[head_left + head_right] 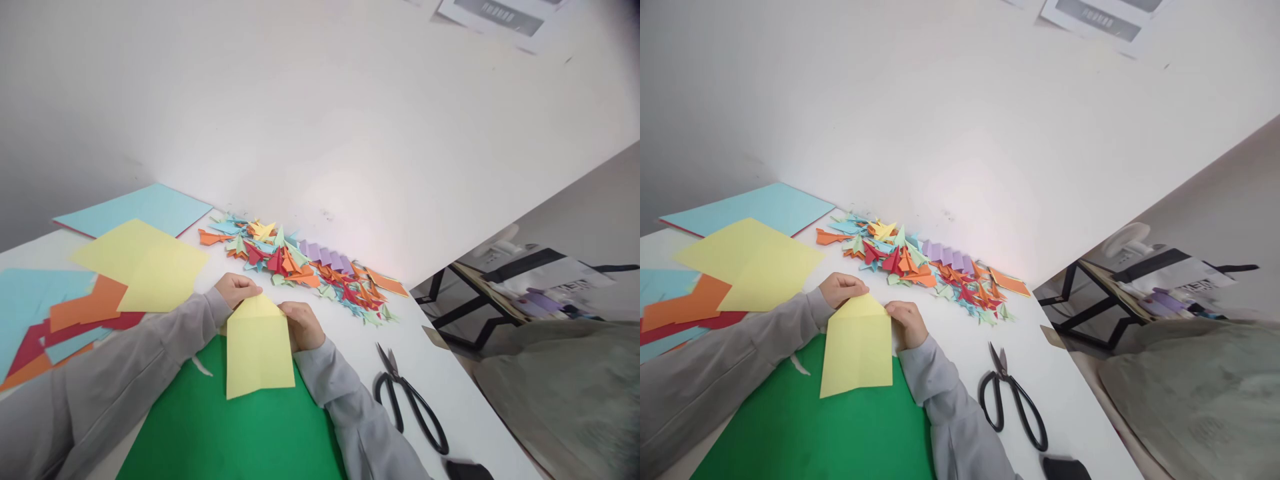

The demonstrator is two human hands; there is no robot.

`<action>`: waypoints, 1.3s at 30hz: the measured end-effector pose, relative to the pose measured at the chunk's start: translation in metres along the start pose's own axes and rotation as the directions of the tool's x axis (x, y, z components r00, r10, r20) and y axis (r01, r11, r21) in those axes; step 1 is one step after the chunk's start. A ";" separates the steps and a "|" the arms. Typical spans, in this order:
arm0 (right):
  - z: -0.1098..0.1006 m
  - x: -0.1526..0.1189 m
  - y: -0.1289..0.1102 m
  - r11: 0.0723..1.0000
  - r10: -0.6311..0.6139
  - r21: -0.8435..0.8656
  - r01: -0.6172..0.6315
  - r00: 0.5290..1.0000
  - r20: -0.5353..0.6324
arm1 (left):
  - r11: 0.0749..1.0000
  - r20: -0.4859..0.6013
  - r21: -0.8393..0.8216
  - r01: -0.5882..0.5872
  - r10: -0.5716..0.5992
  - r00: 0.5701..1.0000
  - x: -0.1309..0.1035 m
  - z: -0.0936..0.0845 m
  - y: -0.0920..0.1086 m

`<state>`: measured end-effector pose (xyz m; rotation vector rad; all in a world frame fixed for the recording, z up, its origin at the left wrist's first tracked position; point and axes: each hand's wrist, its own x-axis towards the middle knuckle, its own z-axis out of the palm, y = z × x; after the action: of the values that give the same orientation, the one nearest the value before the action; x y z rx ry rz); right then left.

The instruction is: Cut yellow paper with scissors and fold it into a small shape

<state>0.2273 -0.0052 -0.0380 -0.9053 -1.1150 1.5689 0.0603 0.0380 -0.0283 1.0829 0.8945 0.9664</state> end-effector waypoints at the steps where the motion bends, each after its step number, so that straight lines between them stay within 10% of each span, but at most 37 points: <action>1: 0.001 -0.001 -0.001 1.000 0.010 -0.008 -0.010 1.000 0.000 | 1.000 0.005 -0.003 0.005 -0.005 1.000 -0.001 0.001 0.000; 18: 0.003 -0.004 -0.011 0.927 0.214 -0.329 -0.180 0.974 0.069 | 0.922 0.457 0.339 -0.185 0.010 0.889 -0.003 -0.004 -0.003; 39: -0.002 -0.003 -0.019 0.954 0.229 -0.214 -0.210 0.971 0.067 | 0.972 0.455 0.220 -0.082 -0.028 0.890 -0.005 -0.008 0.003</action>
<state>0.2352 -0.0058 -0.0201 -1.1380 -1.2957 1.7113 0.0510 0.0366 -0.0264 1.4546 0.6108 0.5930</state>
